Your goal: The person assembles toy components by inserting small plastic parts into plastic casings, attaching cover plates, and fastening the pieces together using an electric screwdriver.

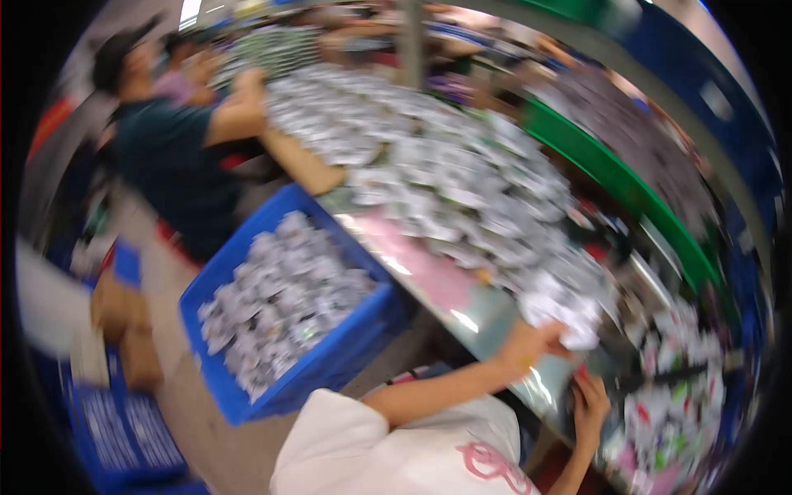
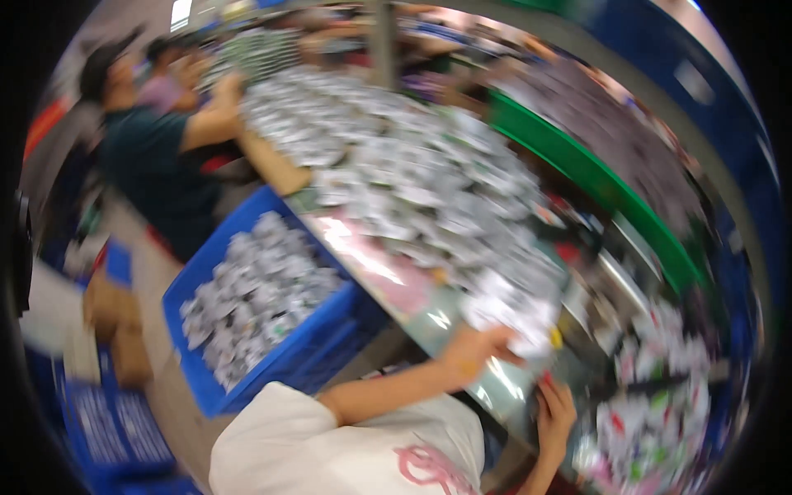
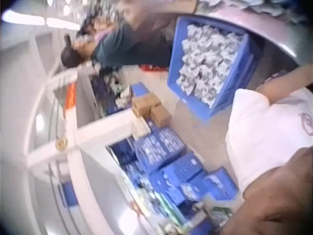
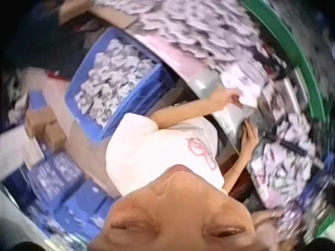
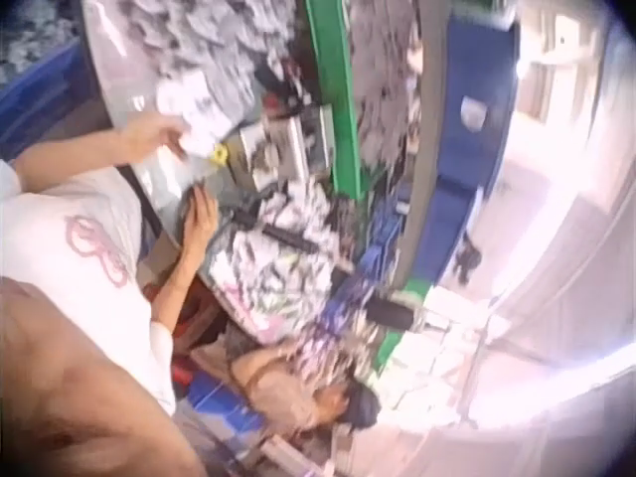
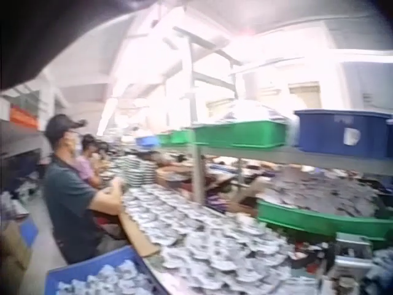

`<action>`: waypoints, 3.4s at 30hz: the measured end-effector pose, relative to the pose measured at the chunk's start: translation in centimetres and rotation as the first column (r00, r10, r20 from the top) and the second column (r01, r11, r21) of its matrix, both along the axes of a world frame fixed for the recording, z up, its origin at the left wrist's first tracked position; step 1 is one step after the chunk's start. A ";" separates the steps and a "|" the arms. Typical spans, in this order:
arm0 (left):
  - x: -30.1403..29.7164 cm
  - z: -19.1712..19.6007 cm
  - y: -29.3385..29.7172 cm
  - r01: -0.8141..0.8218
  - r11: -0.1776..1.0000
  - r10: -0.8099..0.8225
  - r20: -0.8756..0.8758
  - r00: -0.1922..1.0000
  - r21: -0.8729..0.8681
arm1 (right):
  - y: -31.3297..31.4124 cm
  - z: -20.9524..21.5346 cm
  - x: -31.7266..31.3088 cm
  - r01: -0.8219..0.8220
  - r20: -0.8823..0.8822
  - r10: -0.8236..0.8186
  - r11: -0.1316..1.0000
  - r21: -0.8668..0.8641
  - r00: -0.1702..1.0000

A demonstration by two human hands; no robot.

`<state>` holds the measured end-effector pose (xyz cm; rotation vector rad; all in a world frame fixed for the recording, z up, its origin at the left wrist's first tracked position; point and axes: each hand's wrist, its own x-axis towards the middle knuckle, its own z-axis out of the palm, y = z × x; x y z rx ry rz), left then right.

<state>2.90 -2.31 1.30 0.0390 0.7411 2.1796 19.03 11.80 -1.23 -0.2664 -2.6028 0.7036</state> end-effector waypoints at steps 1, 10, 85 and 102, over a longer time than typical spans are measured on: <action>0.1 0.5 0.3 -0.009 1.000 0.010 0.049 0.999 -0.005 | -0.1 -0.3 0.2 0.015 -0.010 -0.016 0.999 -0.049 1.000; -0.1 2.1 0.1 -0.168 0.981 0.164 0.050 0.985 0.098 | -2.2 1.9 0.2 0.132 -0.024 -0.150 0.926 -0.354 0.988; 0.5 -2.6 0.4 -0.184 0.947 0.103 -0.294 0.950 -0.264 | -3.1 7.2 -10.6 -0.078 -0.112 0.100 0.979 0.187 0.989; -2.9 -2.5 -7.7 0.021 0.818 -0.080 -0.078 0.994 -0.575 | -0.6 3.6 -12.2 -0.081 -0.117 0.056 0.972 -0.219 0.992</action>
